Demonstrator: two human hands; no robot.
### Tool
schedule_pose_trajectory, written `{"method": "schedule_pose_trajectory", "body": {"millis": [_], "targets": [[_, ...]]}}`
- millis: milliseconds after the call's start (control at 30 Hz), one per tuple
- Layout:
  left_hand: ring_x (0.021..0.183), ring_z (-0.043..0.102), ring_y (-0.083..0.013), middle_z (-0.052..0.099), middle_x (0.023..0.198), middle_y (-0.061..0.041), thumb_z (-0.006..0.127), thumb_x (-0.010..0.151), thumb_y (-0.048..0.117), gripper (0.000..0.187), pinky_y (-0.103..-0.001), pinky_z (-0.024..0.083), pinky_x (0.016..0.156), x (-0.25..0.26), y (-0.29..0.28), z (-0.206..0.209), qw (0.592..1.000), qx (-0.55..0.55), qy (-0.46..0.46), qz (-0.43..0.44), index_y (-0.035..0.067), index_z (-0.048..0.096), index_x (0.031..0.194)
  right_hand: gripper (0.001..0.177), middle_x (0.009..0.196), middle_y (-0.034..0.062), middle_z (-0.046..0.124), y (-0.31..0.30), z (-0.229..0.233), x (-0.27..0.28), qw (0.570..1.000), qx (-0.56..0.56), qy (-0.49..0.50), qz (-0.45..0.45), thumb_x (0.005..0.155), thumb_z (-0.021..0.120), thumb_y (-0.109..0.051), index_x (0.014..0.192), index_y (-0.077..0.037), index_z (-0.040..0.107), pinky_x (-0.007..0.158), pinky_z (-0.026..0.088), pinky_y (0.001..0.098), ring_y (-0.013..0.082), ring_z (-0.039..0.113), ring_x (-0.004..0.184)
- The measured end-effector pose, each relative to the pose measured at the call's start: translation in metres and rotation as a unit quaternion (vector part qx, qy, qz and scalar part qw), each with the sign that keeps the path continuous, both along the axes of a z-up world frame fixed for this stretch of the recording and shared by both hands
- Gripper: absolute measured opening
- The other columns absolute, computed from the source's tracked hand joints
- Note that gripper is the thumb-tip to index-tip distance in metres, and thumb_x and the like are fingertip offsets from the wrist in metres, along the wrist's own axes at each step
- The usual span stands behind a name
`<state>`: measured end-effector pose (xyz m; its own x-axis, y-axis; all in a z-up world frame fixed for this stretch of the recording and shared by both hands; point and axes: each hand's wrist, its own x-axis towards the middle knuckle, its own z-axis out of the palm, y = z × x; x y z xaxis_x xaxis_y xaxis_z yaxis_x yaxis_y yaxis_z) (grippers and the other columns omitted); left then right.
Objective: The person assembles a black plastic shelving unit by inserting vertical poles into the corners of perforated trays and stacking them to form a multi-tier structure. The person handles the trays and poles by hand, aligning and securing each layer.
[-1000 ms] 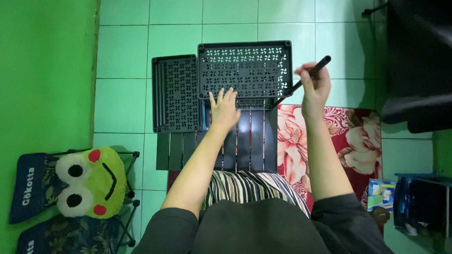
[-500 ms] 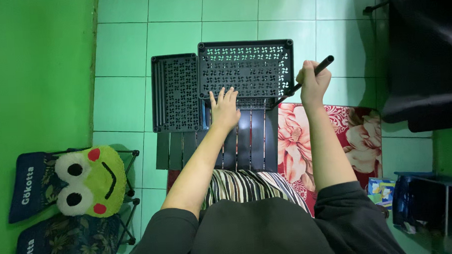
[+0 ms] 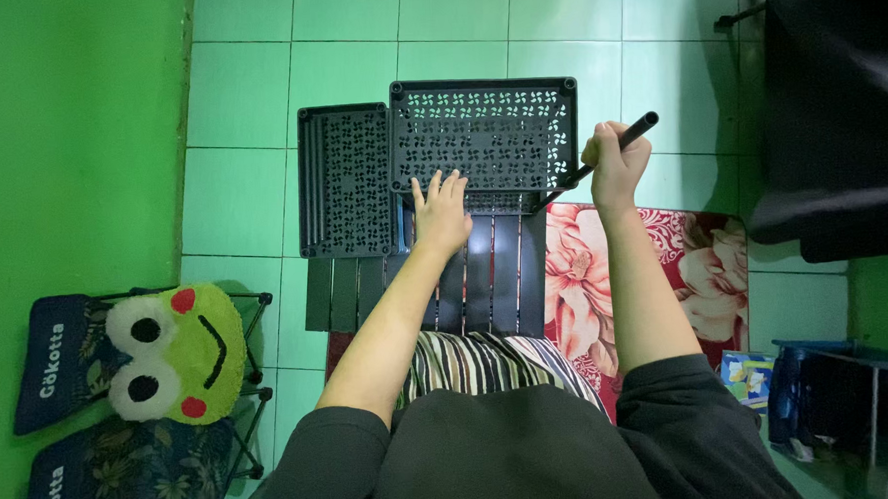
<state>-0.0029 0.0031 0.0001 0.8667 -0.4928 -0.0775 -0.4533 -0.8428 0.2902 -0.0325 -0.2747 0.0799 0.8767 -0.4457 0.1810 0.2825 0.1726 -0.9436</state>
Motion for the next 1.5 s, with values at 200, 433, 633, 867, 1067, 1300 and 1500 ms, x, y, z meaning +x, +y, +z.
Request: {"method": "schedule_pose_trajectory", "body": {"millis": [200, 433, 633, 867, 1067, 1300, 1500], "targets": [[0.148, 0.032, -0.0320, 0.045, 0.155, -0.007, 0.079, 0.077, 0.026, 0.076, -0.066, 0.009, 0.121, 0.000, -0.001, 0.001, 1.000, 0.006, 0.000, -0.002, 0.010, 0.049, 0.144, 0.041, 0.061, -0.0013, 0.041, 0.001, 0.004, 0.000, 1.000, -0.006, 0.001, -0.003, 0.106, 0.054, -0.006, 0.067, -0.008, 0.040, 0.051, 0.029, 0.0283, 0.0083, 0.036, 0.052], [0.149, 0.032, -0.0321, 0.045, 0.155, -0.007, 0.078, 0.077, 0.024, 0.073, -0.066, 0.010, 0.122, 0.000, 0.000, -0.003, 1.000, -0.009, -0.004, 0.001, 0.010, 0.050, 0.144, 0.041, 0.061, -0.0021, 0.039, 0.002, 0.005, 0.000, 1.000, -0.003, 0.003, -0.005, 0.106, 0.055, -0.007, 0.068, -0.008, 0.039, 0.051, 0.027, 0.0281, 0.0077, 0.034, 0.052], [0.149, 0.033, -0.0328, 0.045, 0.156, -0.007, 0.077, 0.077, 0.024, 0.074, -0.065, 0.011, 0.123, 0.000, 0.001, -0.002, 1.000, -0.003, -0.003, -0.009, 0.010, 0.051, 0.144, 0.041, 0.062, -0.0020, 0.042, 0.001, 0.010, -0.003, 0.999, -0.027, 0.032, -0.004, 0.107, 0.056, -0.009, 0.069, -0.008, 0.042, 0.053, 0.029, 0.0276, 0.0076, 0.036, 0.055], [0.148, 0.032, -0.0365, 0.045, 0.154, -0.010, 0.079, 0.078, 0.032, 0.085, -0.062, 0.013, 0.123, 0.008, 0.011, 0.024, 0.998, -0.016, -0.003, -0.058, 0.009, 0.043, 0.151, 0.021, 0.082, 0.0008, 0.055, -0.005, 0.019, -0.014, 0.987, -0.134, 0.092, 0.004, 0.108, 0.063, -0.013, 0.091, -0.003, 0.056, 0.071, 0.039, 0.0267, 0.0105, 0.049, 0.077], [0.145, 0.036, -0.0384, 0.045, 0.155, -0.018, 0.076, 0.089, 0.040, 0.082, -0.056, 0.021, 0.121, 0.021, 0.059, 0.073, 0.976, -0.191, -0.065, -0.086, 0.005, 0.039, 0.154, 0.059, 0.140, 0.0109, 0.052, -0.005, -0.003, -0.049, 0.953, -0.277, 0.088, -0.085, 0.087, 0.061, 0.000, 0.144, -0.004, 0.047, 0.110, 0.046, 0.0353, 0.0218, 0.052, 0.131], [0.145, 0.049, -0.0351, 0.054, 0.152, -0.014, 0.069, 0.102, 0.026, 0.053, -0.051, 0.041, 0.122, 0.046, 0.196, 0.042, 0.949, -0.273, -0.126, 0.093, 0.010, 0.050, 0.149, 0.043, 0.128, 0.0184, 0.046, 0.063, -0.129, -0.087, 0.866, -0.194, 0.246, -0.390, 0.090, 0.066, 0.003, 0.130, 0.003, 0.048, 0.107, 0.042, 0.0410, 0.0290, 0.046, 0.120], [0.134, 0.043, -0.0477, 0.046, 0.144, -0.030, 0.079, 0.080, 0.030, 0.078, -0.054, 0.037, 0.111, 0.039, 0.288, -0.084, 0.959, -0.063, 0.057, 0.270, 0.010, 0.046, 0.148, 0.040, 0.114, 0.0244, 0.050, 0.204, -0.170, -0.077, 0.810, -0.368, 0.325, -0.319, 0.082, 0.067, -0.005, 0.116, 0.007, 0.049, 0.100, 0.038, 0.0495, 0.0384, 0.049, 0.109]]}}
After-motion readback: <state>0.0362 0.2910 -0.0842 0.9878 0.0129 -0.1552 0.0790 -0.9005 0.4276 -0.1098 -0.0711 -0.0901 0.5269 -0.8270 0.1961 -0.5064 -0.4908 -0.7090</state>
